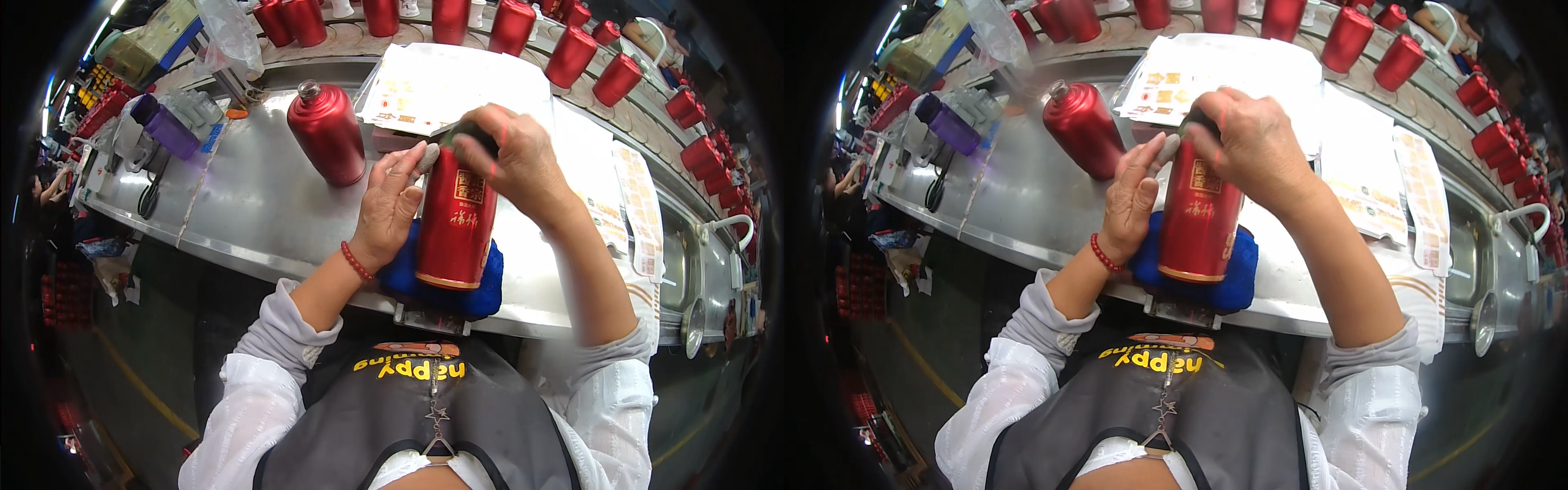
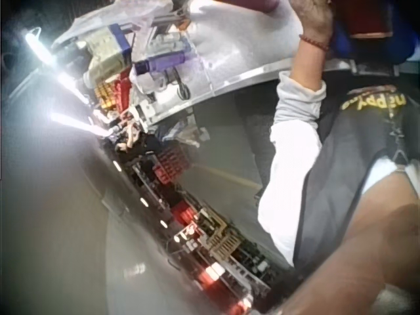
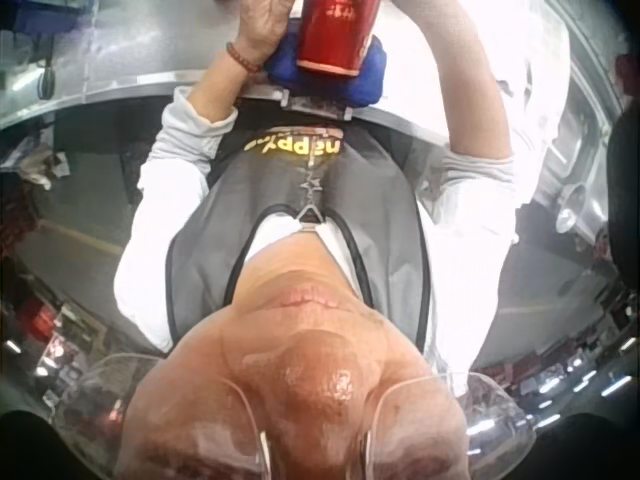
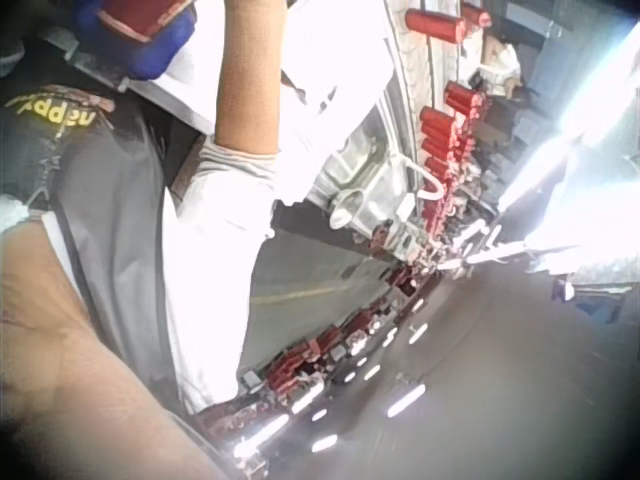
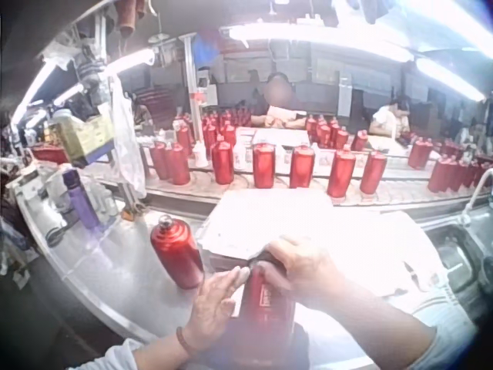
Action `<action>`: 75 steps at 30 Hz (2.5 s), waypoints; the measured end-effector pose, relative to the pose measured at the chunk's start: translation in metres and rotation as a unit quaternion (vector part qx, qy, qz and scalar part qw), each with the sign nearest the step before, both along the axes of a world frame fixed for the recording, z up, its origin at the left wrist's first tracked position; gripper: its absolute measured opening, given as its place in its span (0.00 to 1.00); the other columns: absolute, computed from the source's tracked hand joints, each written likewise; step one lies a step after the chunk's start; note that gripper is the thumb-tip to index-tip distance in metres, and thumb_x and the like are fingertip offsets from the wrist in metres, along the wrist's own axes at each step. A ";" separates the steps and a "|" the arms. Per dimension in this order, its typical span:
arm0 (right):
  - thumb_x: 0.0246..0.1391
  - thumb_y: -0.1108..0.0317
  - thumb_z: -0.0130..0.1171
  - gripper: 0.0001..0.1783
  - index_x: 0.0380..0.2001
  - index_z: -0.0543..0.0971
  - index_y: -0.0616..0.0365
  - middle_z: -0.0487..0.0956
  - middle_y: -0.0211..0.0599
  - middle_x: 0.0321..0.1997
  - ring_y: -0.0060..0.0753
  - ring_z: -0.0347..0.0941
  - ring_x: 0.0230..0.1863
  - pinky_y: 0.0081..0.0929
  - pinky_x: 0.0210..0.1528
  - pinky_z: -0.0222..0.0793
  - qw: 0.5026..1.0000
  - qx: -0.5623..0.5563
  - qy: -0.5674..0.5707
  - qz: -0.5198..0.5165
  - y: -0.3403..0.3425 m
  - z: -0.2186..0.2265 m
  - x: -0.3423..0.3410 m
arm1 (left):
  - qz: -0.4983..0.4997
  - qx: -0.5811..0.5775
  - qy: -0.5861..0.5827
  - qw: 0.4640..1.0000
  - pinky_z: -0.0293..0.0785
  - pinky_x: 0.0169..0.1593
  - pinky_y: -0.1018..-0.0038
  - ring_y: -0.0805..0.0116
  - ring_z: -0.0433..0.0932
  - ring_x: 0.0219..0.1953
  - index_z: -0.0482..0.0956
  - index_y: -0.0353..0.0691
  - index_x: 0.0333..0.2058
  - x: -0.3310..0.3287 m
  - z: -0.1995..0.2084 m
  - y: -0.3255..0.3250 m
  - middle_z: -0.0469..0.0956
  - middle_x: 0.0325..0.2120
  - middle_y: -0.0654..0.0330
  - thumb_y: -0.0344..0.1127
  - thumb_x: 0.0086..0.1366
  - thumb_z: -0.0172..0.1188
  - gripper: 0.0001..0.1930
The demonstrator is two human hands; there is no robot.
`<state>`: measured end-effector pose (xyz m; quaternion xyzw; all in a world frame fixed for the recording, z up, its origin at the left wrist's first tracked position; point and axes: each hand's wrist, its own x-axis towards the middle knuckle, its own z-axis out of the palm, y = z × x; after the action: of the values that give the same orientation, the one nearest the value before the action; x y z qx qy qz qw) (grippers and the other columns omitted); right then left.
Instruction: The person applies gold decorative stickers to red cylindrical bottles, peels off backing, smooths the labels with a green card, and places finished bottles on a nearby surface.
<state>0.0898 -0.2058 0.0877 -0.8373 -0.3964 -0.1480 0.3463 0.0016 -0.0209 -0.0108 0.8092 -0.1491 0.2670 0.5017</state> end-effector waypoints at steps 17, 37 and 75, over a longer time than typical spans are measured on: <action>0.66 0.74 0.51 0.15 0.53 0.78 0.61 0.81 0.37 0.50 0.24 0.77 0.39 0.21 0.38 0.77 0.986 0.139 0.053 -0.080 -0.093 -0.021 0.176 | -0.246 -0.275 0.536 0.759 0.75 0.47 0.78 0.78 0.79 0.40 0.80 0.38 0.41 0.103 0.039 0.002 0.82 0.37 0.64 0.45 0.71 0.59 0.14; 0.62 0.35 0.46 0.39 0.51 0.78 0.64 0.81 0.57 0.49 0.55 0.77 0.51 0.46 0.54 0.71 0.984 -0.057 0.133 0.100 -0.002 -0.185 -0.003 | 0.502 -0.136 0.020 0.854 0.74 0.45 0.77 0.75 0.77 0.39 0.77 0.35 0.47 -0.334 0.050 0.037 0.81 0.40 0.59 0.39 0.71 0.60 0.14; 0.66 0.45 0.48 0.30 0.55 0.75 0.61 0.80 0.48 0.48 0.44 0.78 0.48 0.38 0.50 0.75 0.973 -0.105 0.187 0.086 0.034 -0.097 -0.200 | 0.922 0.153 0.248 0.254 0.69 0.52 0.52 0.47 0.77 0.46 0.83 0.40 0.39 -0.792 -0.222 0.166 0.80 0.39 0.49 0.44 0.52 0.65 0.18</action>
<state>-0.1098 -0.1714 -0.0089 -0.8447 -0.4087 0.0839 0.3354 -0.7902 0.1451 -0.2330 0.4865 0.7918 0.3068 -0.2056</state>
